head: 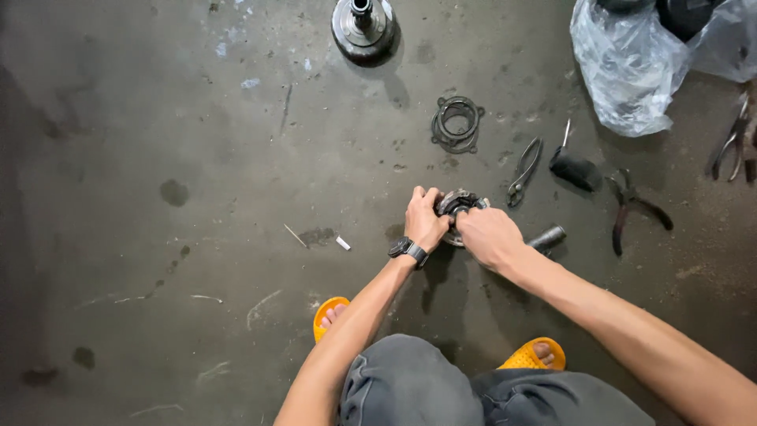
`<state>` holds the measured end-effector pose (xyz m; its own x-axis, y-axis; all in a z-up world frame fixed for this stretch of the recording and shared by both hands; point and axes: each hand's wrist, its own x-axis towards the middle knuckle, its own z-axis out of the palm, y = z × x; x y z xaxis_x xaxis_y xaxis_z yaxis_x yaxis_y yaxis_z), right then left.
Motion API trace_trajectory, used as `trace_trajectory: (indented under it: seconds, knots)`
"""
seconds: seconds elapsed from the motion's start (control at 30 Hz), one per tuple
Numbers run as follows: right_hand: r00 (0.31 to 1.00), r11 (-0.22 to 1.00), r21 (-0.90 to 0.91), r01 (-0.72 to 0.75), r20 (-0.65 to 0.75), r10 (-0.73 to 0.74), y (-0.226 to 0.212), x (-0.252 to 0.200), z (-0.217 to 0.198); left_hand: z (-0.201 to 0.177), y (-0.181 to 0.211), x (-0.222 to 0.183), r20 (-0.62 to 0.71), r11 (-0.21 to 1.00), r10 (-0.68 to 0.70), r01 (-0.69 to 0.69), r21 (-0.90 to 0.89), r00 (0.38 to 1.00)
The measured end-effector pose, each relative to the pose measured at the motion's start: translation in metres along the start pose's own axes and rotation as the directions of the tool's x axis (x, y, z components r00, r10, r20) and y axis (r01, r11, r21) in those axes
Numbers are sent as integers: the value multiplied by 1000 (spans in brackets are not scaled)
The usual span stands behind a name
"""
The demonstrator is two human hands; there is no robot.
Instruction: The person sits on the workshop floor and disassembles a grimy mechanical pump housing. They pull off a curved metal piece, pry at the assembly with a small screwdriver-like tool, tap and press components, and use pliers on the housing while other parts and hand tools lie scattered around.
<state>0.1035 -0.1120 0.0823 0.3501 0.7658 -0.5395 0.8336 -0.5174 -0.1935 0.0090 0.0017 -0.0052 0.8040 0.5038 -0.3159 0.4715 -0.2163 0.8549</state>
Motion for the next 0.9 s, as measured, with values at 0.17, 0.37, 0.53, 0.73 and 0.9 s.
trace_trajectory:
  seconds: [0.17, 0.37, 0.53, 0.73, 0.9]
  knots:
    - [967, 963, -142, 228, 150, -207, 8, 36, -38, 14, -8, 0, -33, 999, 9, -7, 40, 999]
    - [974, 954, -195, 227, 50, -222, 23, 34, -26, -3, 8, -10, -28, 995, 17, -14, 96, 999]
    - [945, 946, 32, -323, -34, 324, 65, -42, -34, -23, 46, -20, 191, 707, 543, -568, 421, 817]
    - [863, 847, 246, -471, -68, 500, 79, -69, -1, -24, 69, -20, 430, 579, 457, -627, 520, 779]
    - [899, 860, 380, -340, -138, 416, 59, -58, 10, -4, 23, -54, 90, 907, 301, -314, 282, 949]
